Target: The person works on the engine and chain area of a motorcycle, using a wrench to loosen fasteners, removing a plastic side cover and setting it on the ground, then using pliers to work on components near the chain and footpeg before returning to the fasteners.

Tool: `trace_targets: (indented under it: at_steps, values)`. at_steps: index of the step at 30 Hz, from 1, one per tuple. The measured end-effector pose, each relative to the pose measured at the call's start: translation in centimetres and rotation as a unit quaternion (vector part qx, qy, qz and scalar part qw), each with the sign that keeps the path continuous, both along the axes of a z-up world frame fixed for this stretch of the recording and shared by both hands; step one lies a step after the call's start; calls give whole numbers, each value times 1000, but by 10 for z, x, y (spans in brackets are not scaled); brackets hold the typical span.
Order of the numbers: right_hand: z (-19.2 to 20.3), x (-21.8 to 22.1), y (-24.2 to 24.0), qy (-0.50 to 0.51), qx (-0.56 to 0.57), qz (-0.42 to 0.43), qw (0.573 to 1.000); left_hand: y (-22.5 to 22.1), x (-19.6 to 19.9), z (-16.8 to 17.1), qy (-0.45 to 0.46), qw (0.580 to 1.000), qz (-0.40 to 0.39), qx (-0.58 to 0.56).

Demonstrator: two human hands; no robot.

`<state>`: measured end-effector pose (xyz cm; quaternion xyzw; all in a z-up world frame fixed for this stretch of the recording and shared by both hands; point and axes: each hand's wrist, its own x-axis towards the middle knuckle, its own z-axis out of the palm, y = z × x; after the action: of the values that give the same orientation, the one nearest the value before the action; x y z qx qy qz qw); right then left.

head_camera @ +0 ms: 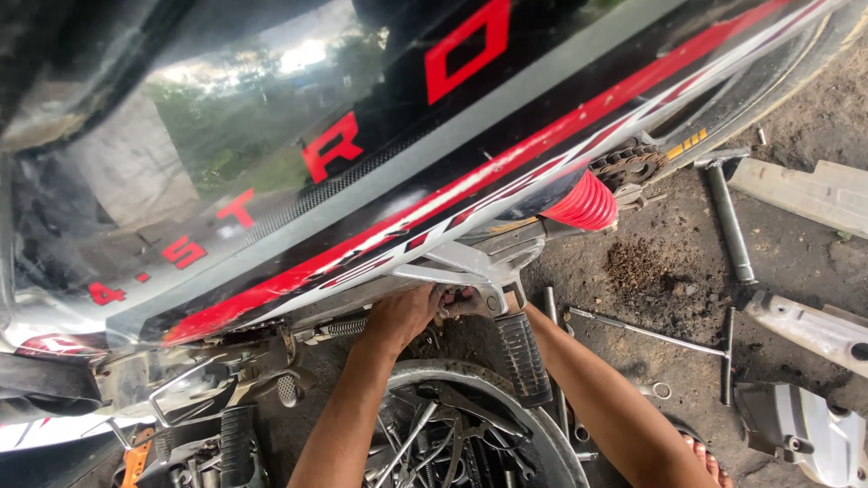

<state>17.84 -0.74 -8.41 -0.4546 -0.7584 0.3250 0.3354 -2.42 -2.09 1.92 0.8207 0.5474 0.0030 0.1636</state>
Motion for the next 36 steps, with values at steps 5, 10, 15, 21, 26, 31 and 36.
trace_targets:
  at_steps: [5,10,15,21,26,31,36]
  values:
    - [10,3,2,3,-5,-7,1000,3,-4,-15,-7,999,-17,41]
    - [15,0,2,30,-64,27,997,4,-5,-16,3,999,-29,46]
    - [39,-4,-2,52,-91,23,994,0,-8,-18,11,1000,1,6]
    - [9,-11,3,72,-91,43,992,3,-9,-14,39,999,13,-32]
    - [11,-15,6,54,-155,52,985,5,-17,-31,23,999,-12,37]
    - [31,-16,7,-31,-93,23,995,6,-16,-22,21,997,-21,73]
    - [9,-17,9,28,-161,24,986,9,-10,-15,47,998,15,-47]
